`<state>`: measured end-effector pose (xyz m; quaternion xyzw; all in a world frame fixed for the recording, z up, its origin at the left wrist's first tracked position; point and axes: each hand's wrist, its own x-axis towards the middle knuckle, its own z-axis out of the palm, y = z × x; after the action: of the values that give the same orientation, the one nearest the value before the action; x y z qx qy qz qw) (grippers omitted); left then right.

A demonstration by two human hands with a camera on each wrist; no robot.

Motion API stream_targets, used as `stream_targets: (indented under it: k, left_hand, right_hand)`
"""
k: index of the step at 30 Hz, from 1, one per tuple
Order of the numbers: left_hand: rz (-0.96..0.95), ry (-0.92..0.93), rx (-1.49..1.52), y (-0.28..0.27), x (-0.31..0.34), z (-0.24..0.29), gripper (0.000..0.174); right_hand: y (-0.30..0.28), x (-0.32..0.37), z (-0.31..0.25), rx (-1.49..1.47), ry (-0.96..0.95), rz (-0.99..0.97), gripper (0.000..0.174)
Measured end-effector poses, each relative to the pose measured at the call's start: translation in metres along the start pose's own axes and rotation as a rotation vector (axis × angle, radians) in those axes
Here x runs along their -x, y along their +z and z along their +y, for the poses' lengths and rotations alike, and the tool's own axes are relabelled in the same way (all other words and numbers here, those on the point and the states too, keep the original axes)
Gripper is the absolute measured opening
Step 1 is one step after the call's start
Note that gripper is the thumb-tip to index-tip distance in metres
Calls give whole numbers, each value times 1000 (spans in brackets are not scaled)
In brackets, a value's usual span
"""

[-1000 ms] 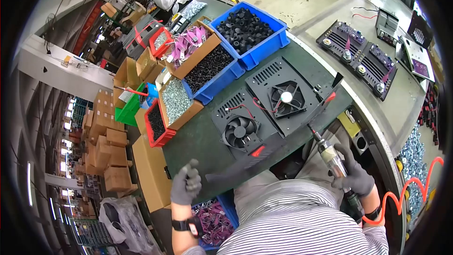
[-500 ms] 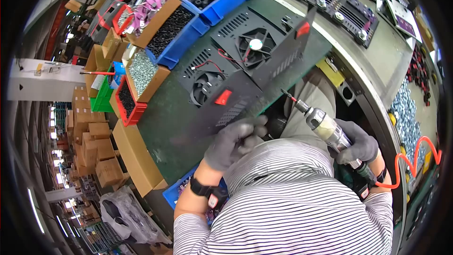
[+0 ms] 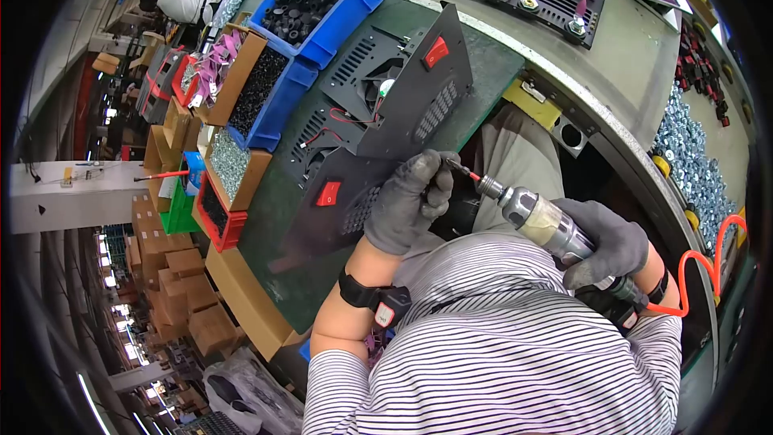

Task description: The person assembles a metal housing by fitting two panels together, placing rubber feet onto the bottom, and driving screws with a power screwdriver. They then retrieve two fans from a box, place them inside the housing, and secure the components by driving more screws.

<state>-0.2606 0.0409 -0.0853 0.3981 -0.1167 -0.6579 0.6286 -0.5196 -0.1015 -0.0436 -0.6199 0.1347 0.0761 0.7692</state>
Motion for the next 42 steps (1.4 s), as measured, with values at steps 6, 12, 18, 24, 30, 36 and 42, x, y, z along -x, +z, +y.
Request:
stream_targets:
  k: [6,12,18,24,30,36,42]
  left_hand:
    - [140,32,-143,17,1,3,42]
    - [197,115,-296,22,3,1,35]
    - [318,174,-492,30,5,3,29]
    - [256,157,-610,29,7,4,37]
    - [-71,351,-1015,-10,31,3,49]
    - [-33,-373,-714,-70,109,15,52]
    - [485,-617,-624,-80,168,43,36]
  right_hand:
    - [1,-6,-4,18,61,-11,65]
    - [0,-8,-2,82,6,-26,65]
    - [0,-6,-1,107,-35,-25,71]
    - [-1,-7,5,165,-51,-39,73]
    - [-9,-2,-16,74,38,171,81]
    - [-35,-11,-28,268,6,261,72]
    - [-36,-26,-35,196,24,285,62]
